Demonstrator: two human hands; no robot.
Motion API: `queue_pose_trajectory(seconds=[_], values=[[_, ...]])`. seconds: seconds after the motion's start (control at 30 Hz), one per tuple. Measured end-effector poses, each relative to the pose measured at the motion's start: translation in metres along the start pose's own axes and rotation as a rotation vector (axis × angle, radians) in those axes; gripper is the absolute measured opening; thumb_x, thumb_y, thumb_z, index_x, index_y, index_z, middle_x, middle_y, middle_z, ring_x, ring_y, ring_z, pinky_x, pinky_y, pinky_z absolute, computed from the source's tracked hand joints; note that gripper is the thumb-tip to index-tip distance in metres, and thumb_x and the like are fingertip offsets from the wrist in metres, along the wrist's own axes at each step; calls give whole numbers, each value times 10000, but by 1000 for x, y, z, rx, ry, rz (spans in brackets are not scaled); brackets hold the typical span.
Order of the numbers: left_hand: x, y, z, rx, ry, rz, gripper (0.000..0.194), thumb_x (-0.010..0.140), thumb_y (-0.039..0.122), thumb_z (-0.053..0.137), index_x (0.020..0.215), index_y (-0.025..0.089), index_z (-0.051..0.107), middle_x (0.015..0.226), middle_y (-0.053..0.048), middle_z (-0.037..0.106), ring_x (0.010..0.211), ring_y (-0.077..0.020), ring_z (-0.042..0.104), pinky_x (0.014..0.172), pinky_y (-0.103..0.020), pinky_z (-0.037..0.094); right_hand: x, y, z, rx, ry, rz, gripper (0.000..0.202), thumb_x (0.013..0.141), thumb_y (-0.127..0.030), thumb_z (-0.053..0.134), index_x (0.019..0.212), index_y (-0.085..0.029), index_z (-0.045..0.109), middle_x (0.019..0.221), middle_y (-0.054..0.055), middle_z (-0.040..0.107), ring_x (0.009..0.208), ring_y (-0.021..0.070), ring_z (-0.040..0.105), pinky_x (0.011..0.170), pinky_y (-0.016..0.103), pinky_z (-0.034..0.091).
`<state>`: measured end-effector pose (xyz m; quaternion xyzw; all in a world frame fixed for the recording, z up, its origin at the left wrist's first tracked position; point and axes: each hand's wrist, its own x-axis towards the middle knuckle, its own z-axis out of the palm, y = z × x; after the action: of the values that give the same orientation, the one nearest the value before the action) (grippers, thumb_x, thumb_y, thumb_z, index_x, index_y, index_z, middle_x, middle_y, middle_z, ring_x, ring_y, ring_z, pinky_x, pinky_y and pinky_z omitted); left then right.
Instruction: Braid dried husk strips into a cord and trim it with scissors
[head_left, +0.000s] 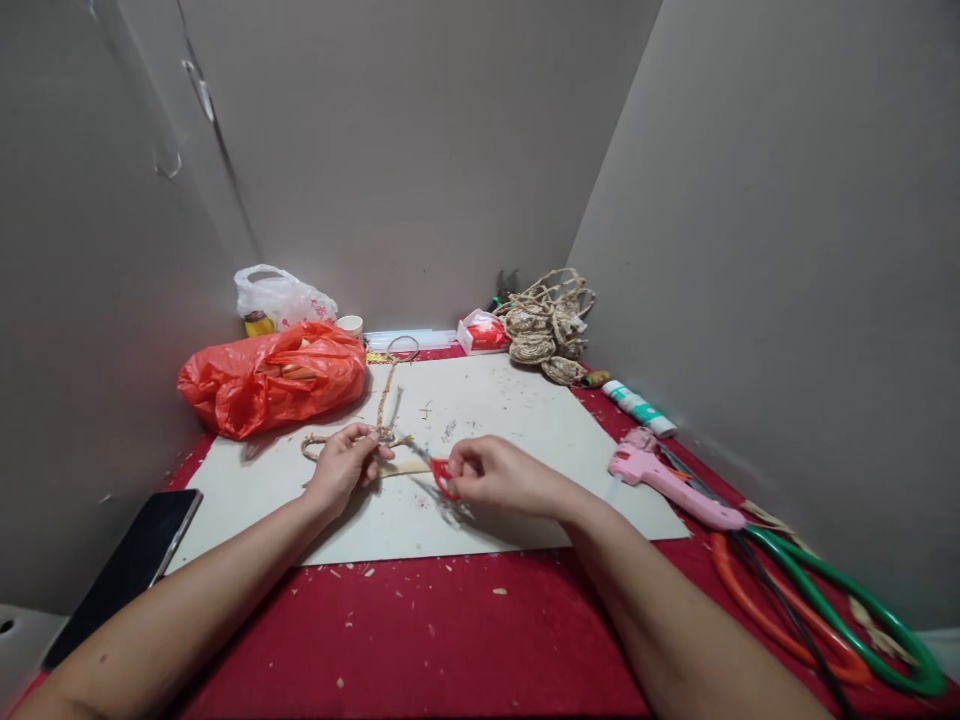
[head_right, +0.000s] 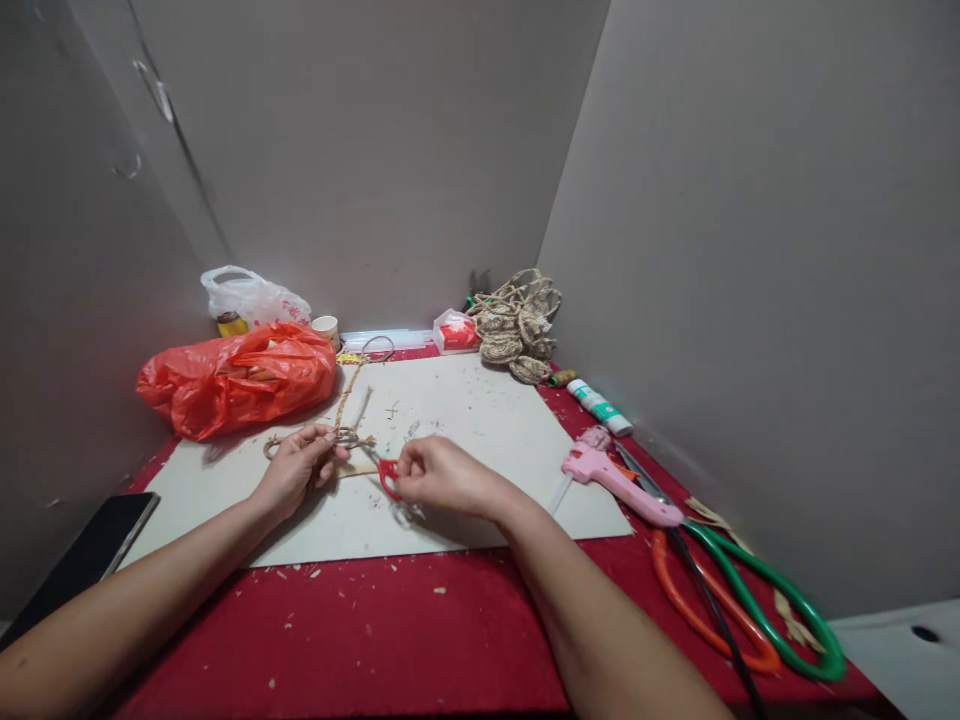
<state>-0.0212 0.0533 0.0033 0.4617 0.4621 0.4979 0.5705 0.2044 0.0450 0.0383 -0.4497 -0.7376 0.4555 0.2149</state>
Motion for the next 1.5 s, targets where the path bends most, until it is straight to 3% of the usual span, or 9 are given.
queue_pose_trajectory(seconds=[0.1,0.17,0.27,0.37,0.47,0.67,0.9,1.17,1.5], values=[[2,-2,1,125,-71,-80,266,764,401,602,814,176,468,728,-58,669,519,-119,595,450,-199,403,-3,-6,-14,583,86,-67,171,652,-290,654,689,-188,523,491,-81,432,369,45,308,384,203,249],[7,-2,-2,222,-79,-15,241,770,386,598,803,172,491,761,-57,667,629,-135,627,544,-223,450,-5,-9,-20,828,149,-137,210,654,-317,680,684,-193,513,439,-111,337,332,29,219,352,196,198],[17,3,-11,328,35,200,207,756,355,616,762,165,533,741,-24,640,681,-124,600,609,-222,452,-6,-9,-21,1004,183,-183,193,667,-313,676,680,-192,526,376,-144,188,309,21,123,334,185,133],[24,12,-17,188,98,144,232,730,355,642,786,154,540,727,-25,639,641,-121,597,587,-227,458,0,-4,-14,1027,172,-173,171,681,-305,673,716,-183,559,368,-149,172,311,18,110,341,178,127],[23,23,-12,-27,34,28,289,703,353,679,841,146,531,698,-39,654,525,-101,577,505,-208,444,7,2,-4,873,164,-151,249,691,-379,688,665,-181,539,390,-122,260,323,28,184,345,188,154],[24,46,21,-142,-55,98,259,672,281,710,791,139,529,658,-33,657,405,-54,493,392,-162,353,12,8,6,248,332,-194,377,725,-489,642,582,-192,460,485,-62,372,423,72,321,427,224,245],[32,27,40,-220,-125,36,221,674,260,699,802,117,588,672,-18,630,456,-53,493,403,-159,379,11,7,3,-658,404,-114,243,772,-418,551,674,-196,551,544,-19,542,493,107,427,513,241,242],[40,10,35,-353,-214,-140,201,682,74,622,882,67,647,707,-67,637,520,-77,540,483,-191,469,15,15,4,-912,346,72,285,792,-450,489,769,-192,608,663,48,670,577,165,574,521,267,215],[45,-3,31,-372,-214,-187,187,674,93,695,854,78,648,696,-51,635,566,-89,587,517,-188,484,18,17,13,-1024,307,121,310,813,-454,457,796,-186,612,671,62,678,601,191,607,520,279,208]])
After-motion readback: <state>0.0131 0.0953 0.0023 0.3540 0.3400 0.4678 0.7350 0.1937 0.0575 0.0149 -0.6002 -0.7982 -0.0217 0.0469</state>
